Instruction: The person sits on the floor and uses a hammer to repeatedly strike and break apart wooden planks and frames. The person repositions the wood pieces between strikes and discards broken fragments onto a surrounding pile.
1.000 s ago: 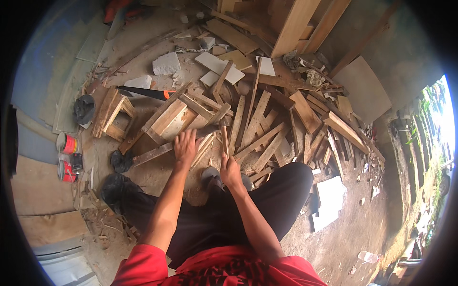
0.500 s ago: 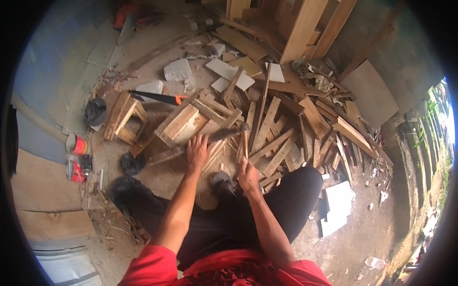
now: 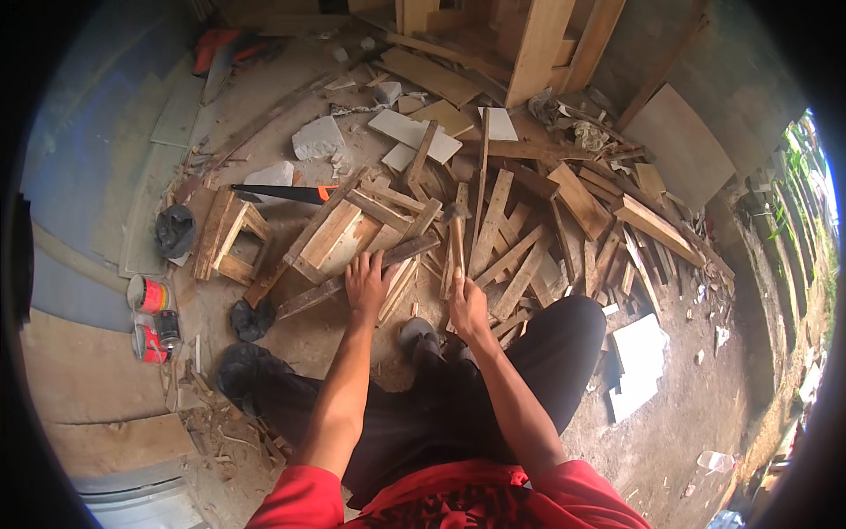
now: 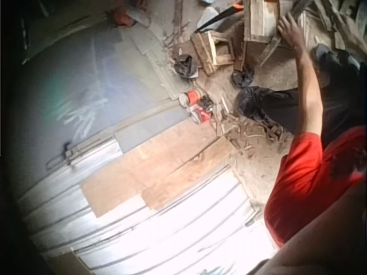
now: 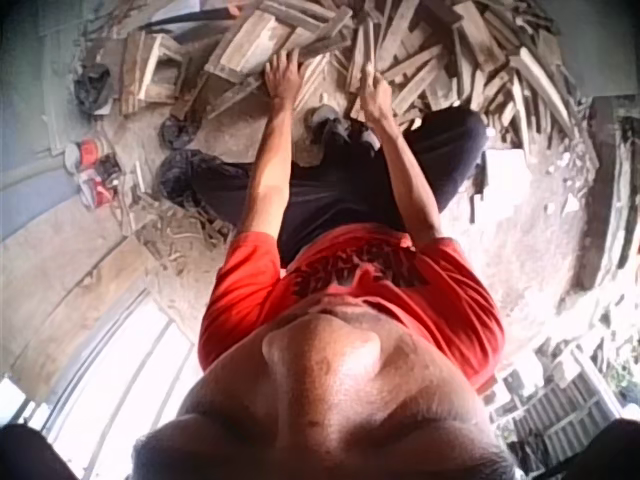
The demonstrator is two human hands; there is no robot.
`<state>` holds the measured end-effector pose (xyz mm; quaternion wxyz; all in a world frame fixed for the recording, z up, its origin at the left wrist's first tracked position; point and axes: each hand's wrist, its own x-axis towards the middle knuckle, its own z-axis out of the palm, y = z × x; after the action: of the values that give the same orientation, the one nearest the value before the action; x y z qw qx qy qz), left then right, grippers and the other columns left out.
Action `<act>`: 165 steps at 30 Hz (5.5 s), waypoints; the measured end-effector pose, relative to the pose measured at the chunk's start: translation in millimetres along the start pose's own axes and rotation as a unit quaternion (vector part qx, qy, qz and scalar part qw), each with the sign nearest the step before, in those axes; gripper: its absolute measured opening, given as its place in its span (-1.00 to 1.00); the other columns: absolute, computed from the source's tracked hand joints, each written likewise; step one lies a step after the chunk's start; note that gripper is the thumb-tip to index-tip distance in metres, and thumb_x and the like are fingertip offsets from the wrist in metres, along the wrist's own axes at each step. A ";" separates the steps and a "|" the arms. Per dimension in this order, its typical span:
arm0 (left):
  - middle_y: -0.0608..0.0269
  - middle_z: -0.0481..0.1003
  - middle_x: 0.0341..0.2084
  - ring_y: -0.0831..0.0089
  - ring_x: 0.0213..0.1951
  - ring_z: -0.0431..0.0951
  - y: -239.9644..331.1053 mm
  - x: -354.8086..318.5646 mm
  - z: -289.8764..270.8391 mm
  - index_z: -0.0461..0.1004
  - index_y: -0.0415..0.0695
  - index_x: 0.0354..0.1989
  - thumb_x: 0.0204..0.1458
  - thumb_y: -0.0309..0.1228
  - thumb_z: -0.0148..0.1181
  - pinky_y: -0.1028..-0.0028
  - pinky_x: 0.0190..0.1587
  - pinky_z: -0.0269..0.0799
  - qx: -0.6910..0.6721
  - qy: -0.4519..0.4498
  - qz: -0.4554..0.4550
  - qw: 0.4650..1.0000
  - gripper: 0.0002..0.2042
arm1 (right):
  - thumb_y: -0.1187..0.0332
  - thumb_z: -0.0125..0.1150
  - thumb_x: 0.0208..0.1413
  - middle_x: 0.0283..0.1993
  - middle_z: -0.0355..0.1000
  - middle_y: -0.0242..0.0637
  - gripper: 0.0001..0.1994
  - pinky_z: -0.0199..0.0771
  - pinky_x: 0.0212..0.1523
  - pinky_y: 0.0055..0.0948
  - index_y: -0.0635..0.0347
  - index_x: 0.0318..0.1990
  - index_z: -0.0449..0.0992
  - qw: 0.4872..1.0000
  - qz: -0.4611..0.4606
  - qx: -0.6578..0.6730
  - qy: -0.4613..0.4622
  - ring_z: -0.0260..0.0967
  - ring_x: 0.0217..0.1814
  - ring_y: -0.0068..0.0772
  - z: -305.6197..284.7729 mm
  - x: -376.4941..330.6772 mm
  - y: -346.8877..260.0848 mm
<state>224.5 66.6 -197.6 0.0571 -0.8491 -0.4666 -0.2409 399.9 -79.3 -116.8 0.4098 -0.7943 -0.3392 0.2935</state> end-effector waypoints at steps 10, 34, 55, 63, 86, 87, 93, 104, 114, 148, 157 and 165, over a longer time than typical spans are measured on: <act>0.20 0.46 -0.19 0.20 -0.10 0.48 1.9 0.1 -4.0 0.51 -0.02 0.05 0.10 -0.03 0.26 0.21 -0.05 0.34 -0.010 0.014 -0.010 1.000 -0.57 | -0.03 -0.20 0.45 -0.57 0.25 -0.29 -0.47 0.26 -0.46 -0.30 0.33 -0.34 0.36 0.989 -0.144 -0.002 0.031 0.23 -0.51 -0.43 0.6 -0.8 -20.4; 0.07 0.50 -0.16 0.04 -0.08 0.51 -17.9 26.5 -23.3 0.54 -0.15 0.02 0.09 0.01 0.28 0.17 -0.05 0.42 -0.174 -0.072 -0.005 0.982 -0.50 | -0.08 -0.18 0.43 -0.60 0.27 -0.35 -0.44 0.18 -0.53 -0.32 0.25 -0.44 0.35 0.992 -0.068 0.106 0.017 0.15 -0.59 -0.41 -12.8 -22.6 -4.1; 0.55 0.12 -0.60 0.68 -0.46 0.08 -102.6 40.9 -227.9 0.20 -0.12 -0.59 0.30 -0.13 0.07 0.50 -0.41 0.00 -0.390 -0.350 -0.060 0.849 -0.55 | -0.04 -0.26 0.47 -0.57 0.03 -0.53 -0.53 0.02 -0.78 -0.61 0.27 -0.09 0.33 0.715 0.194 0.360 -0.567 -0.06 -0.74 -0.71 -46.1 -83.8 -69.8; 0.25 0.51 -0.41 0.56 -0.29 0.39 -91.6 85.2 -291.0 0.57 -0.41 -0.04 0.13 -0.23 0.25 0.46 -0.22 0.26 -0.314 -0.490 -0.034 0.812 -0.57 | -0.07 -0.20 0.44 -0.59 0.04 -0.60 -0.51 0.00 -0.82 -0.71 0.25 -0.11 0.41 0.637 0.220 0.379 -0.634 -0.06 -0.77 -0.82 -69.0 -85.3 -62.3; 0.02 0.55 -0.02 0.47 -0.19 0.52 -108.4 72.3 -349.0 0.54 -0.37 0.06 0.13 -0.28 0.28 0.44 -0.24 0.49 -0.325 -0.499 -0.072 0.800 -0.58 | -0.09 -0.22 0.43 -0.61 0.05 -0.53 -0.50 -0.02 -0.89 -0.72 0.23 -0.10 0.40 0.545 0.227 0.442 -0.676 -0.11 -0.80 -0.80 -59.8 -105.9 -66.2; 0.05 0.60 -0.24 0.48 -0.36 0.55 -106.0 66.2 -342.8 0.60 -0.41 -0.13 0.20 -0.25 0.22 0.45 -0.41 0.48 -0.346 -0.460 -0.044 0.817 -0.63 | -0.09 -0.21 0.43 -0.61 0.05 -0.53 -0.50 -0.03 -0.89 -0.72 0.22 -0.11 0.39 0.546 0.228 0.443 -0.674 -0.11 -0.80 -0.80 -59.4 -106.4 -66.1; 0.19 0.51 -0.65 0.48 -0.61 0.51 -121.6 27.3 -312.5 0.47 -0.27 -0.50 0.32 -0.15 0.06 0.47 -0.50 0.41 -0.401 -0.394 -0.116 0.819 -0.57 | -0.02 -0.24 0.46 -0.62 0.04 -0.59 -0.60 -0.13 -0.88 -0.71 0.15 -0.19 0.30 0.560 0.192 0.567 -0.573 -0.14 -0.81 -0.81 -65.1 -98.0 -67.7; 0.22 0.49 -0.63 0.51 -0.60 0.49 -121.4 28.5 -299.7 0.49 -0.28 -0.45 0.31 -0.17 0.06 0.49 -0.52 0.38 -0.457 -0.380 -0.100 0.798 -0.59 | -0.05 -0.28 0.47 -0.61 0.00 -0.58 -0.56 -0.08 -0.83 -0.68 0.16 -0.19 0.31 0.698 0.211 0.385 -0.566 -0.14 -0.77 -0.79 -74.6 -100.2 -69.9; 0.28 0.49 -0.64 0.57 -0.58 0.47 -94.9 33.5 -313.6 0.59 -0.35 -0.35 0.23 -0.20 0.18 0.50 -0.49 0.35 -0.377 -0.430 -0.100 0.814 -0.63 | -0.06 -0.24 0.46 -0.59 0.03 -0.57 -0.53 -0.03 -0.80 -0.66 0.21 -0.16 0.36 0.711 0.193 0.312 -0.599 -0.09 -0.75 -0.77 -77.3 -103.4 -74.4; 0.25 0.51 -0.52 0.54 -0.49 0.49 -107.4 40.9 -314.8 0.59 -0.39 -0.18 0.19 -0.20 0.24 0.51 -0.38 0.40 -0.391 -0.446 -0.103 0.799 -0.62 | -0.02 -0.15 0.44 -0.62 0.04 -0.55 -0.55 -0.11 -0.88 -0.72 0.23 -0.18 0.39 0.668 0.220 0.360 -0.613 -0.12 -0.80 -0.82 -84.6 -94.6 -71.7; 0.33 0.45 -0.61 0.57 -0.53 0.46 -147.9 -7.1 -262.4 0.53 -0.27 -0.32 0.24 0.00 0.14 0.48 -0.43 0.39 -0.310 -0.371 -0.097 0.870 -0.53 | -0.04 -0.18 0.44 -0.61 0.04 -0.58 -0.57 -0.12 -0.87 -0.71 0.20 -0.19 0.34 0.645 0.235 0.428 -0.588 -0.14 -0.79 -0.81 -69.2 -98.8 -65.6; 0.33 0.38 -0.73 0.56 -0.69 0.39 -94.2 -57.9 -190.1 0.44 -0.23 -0.53 0.24 0.15 0.06 0.51 -0.63 0.29 -0.364 -0.234 -0.259 0.863 -0.40 | -0.07 -0.19 0.44 -0.59 -0.03 -0.59 -0.58 -0.09 -0.80 -0.63 0.14 -0.21 0.26 0.711 0.221 0.434 -0.507 -0.14 -0.75 -0.76 -35.0 -106.8 -63.8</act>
<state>53.7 13.7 -69.6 -0.4315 -0.6894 -0.5486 -0.1938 343.1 -150.7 -25.2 0.3992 -0.3125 -0.1457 0.8496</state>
